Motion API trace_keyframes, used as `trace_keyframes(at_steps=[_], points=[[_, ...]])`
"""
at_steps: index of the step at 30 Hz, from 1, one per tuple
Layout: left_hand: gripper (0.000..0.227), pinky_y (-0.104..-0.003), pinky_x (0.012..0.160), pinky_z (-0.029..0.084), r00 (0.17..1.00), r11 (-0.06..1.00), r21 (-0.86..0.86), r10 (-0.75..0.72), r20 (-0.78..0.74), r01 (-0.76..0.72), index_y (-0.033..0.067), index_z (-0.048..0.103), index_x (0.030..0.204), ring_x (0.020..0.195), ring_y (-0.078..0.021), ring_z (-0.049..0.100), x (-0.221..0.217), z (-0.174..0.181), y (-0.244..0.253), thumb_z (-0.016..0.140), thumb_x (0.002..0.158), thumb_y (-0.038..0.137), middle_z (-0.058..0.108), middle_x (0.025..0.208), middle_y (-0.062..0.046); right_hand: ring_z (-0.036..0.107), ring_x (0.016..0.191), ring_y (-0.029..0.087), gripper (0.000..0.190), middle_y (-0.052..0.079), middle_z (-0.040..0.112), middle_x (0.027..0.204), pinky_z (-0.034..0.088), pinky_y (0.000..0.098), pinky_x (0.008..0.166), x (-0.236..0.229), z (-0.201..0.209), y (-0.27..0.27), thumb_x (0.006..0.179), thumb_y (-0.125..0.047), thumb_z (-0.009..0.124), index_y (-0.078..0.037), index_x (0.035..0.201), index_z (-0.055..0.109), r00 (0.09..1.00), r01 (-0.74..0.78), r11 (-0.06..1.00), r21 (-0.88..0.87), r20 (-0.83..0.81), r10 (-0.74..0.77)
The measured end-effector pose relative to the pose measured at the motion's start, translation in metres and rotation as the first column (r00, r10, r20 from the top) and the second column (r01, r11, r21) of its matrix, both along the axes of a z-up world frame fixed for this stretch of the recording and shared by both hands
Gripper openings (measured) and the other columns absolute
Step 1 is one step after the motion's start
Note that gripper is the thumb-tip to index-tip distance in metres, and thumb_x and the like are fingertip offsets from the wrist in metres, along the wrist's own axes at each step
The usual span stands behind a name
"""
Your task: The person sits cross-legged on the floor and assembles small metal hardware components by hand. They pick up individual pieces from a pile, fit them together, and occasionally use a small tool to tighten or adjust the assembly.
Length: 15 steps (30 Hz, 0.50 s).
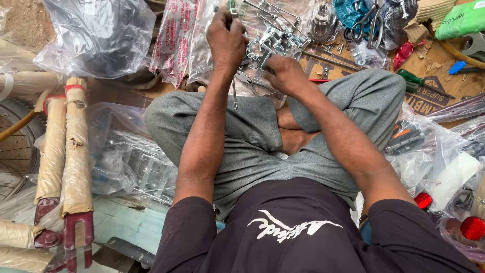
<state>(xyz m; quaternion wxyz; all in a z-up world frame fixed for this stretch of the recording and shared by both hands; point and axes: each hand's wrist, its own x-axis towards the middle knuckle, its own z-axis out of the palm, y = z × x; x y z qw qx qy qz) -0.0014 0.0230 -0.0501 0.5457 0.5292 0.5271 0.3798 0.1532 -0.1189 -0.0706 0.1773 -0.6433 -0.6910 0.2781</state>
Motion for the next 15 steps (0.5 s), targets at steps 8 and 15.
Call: trace_keyframes(at_steps=[8, 15], points=[[0.041, -0.025, 0.045, 0.059, 0.997, 0.987, 0.158, 0.041, -0.071, -0.029, 0.0024, 0.048, 0.134, 0.055, -0.0088, 0.071, 0.0, 0.021, -0.011, 0.06, 0.095, 0.006, 0.07, 0.072, -0.004, 0.06, 0.094, 0.033, 0.009, 0.012, 0.059, 0.095, 0.045, 0.0526, 0.077, -0.057, -0.046, 0.042, 0.081, -0.003, 0.06, -0.009, 0.088, 0.062, 0.962, 0.0, 0.938, 0.348, 0.256, -0.095], [0.03, -0.026, 0.047, 0.051, 0.993, 0.987, 0.124, -0.087, -0.084, 0.097, 0.0, 0.07, 0.123, 0.057, -0.01, 0.063, 0.01, 0.015, -0.01, 0.059, 0.095, 0.002, 0.073, 0.084, -0.003, 0.064, 0.074, 0.017, 0.017, 0.005, 0.066, 0.088, 0.056, 0.0339, 0.065, 0.01, 0.037, 0.03, 0.099, -0.019, 0.063, -0.006, 0.111, 0.064, 0.272, 0.437, 0.698, -0.568, -0.656, -0.704]])
